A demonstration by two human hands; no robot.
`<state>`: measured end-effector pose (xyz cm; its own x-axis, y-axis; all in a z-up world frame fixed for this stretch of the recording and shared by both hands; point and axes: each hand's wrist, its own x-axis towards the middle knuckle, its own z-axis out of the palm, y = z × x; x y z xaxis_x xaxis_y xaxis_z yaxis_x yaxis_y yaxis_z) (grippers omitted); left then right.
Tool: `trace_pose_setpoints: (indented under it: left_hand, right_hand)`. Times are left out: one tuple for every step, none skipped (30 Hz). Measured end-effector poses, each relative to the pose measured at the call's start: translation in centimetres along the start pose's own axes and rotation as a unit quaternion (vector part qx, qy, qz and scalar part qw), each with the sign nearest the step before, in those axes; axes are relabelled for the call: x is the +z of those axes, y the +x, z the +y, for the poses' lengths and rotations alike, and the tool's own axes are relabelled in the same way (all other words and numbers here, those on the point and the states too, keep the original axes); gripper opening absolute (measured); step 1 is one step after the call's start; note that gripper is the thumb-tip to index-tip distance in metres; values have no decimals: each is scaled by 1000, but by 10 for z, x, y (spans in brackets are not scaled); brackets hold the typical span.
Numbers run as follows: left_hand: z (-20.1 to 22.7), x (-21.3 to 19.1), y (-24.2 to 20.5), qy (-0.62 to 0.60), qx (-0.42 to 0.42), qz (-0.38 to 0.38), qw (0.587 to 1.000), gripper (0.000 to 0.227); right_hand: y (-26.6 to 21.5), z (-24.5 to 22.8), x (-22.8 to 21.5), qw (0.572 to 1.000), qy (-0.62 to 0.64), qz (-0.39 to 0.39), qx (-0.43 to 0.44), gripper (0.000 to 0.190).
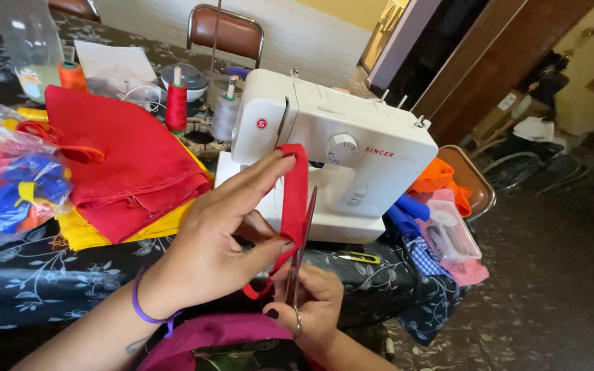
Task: A person uses scissors to trim the edges of a red fabric strip at a sewing station.
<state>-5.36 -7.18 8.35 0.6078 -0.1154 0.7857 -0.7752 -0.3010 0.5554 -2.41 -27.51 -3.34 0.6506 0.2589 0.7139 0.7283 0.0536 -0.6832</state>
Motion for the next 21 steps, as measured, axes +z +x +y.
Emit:
trace_pose_setpoints:
  left_hand:
    - [0,0,-1,-2,0,2,1000,86]
    - [0,1,-1,9,1,5,1000,85]
    - [0,1,-2,20,2,7,1000,84]
    - [0,1,-2,19,2,8,1000,84]
    - [-1,1,-2,16,2,1,1000,85]
    - [-1,1,-2,12,1,-6,1000,85]
    - [-1,1,-2,12,1,-6,1000,85]
    - [0,1,-2,11,-4,-10,1000,84]
    - [1,1,-2,10,-8,-14,1000,83]
    - [1,1,-3,11,-9,-13,1000,83]
    - [2,1,-3,4,-8,-13,1000,83]
    - [2,1,-3,-2,-7,-13,1000,83]
    - [1,1,-4,-2,-8,-13,1000,83]
    - [1,1,-4,-2,-9,-13,1000,83]
    - [0,2,-5,-2,-10,-13,1000,83]
    - [1,1,-5,-2,-10,-13,1000,83]
    - [1,1,-5,1,-1,-6,1000,81]
    - [1,1,-5,5,9,0,1000,80]
    - [2,1,-4,5,8,0,1000,80]
    - [3,1,-3,13,28,17,999,64]
    - [3,1,-3,21,49,35,998,49]
  right_hand:
    - [1,-2,1,1000,-2,-2,0,53]
    - [1,-4,1,1000,-16,5,-3,46]
    - [2,-6,2,999,-30,13,-6,39]
    - [2,-7,3,999,-32,12,-7,39]
    - [2,-7,3,999,-31,16,-2,41]
    - [1,-7,4,999,-31,21,3,43]
    - [1,-6,5,999,-31,20,3,43]
    - [1,-7,6,999,-31,27,1,44]
    - [0,-6,8,999,-29,33,-2,45]
    - [0,-5,7,999,-28,33,-2,45]
    - [-1,-4,6,998,-45,31,-4,44]
    - [-1,-2,5,998,-63,29,-6,43]
    - [-2,-1,4,998,-62,28,-6,43]
    - [-4,1,4,996,-83,37,-5,45]
    - [-5,2,3,993,-104,46,-4,46]
    - [-5,0,3,993,-104,46,-4,46]
    - [-4,-2,3,995,-89,40,-1,43]
    - [-4,-4,3,997,-73,35,1,42]
    - [-3,-5,2,997,-72,35,1,42]
    - [-2,-7,2,999,-36,30,9,55]
    - [-1,-9,1,1000,1,25,16,69]
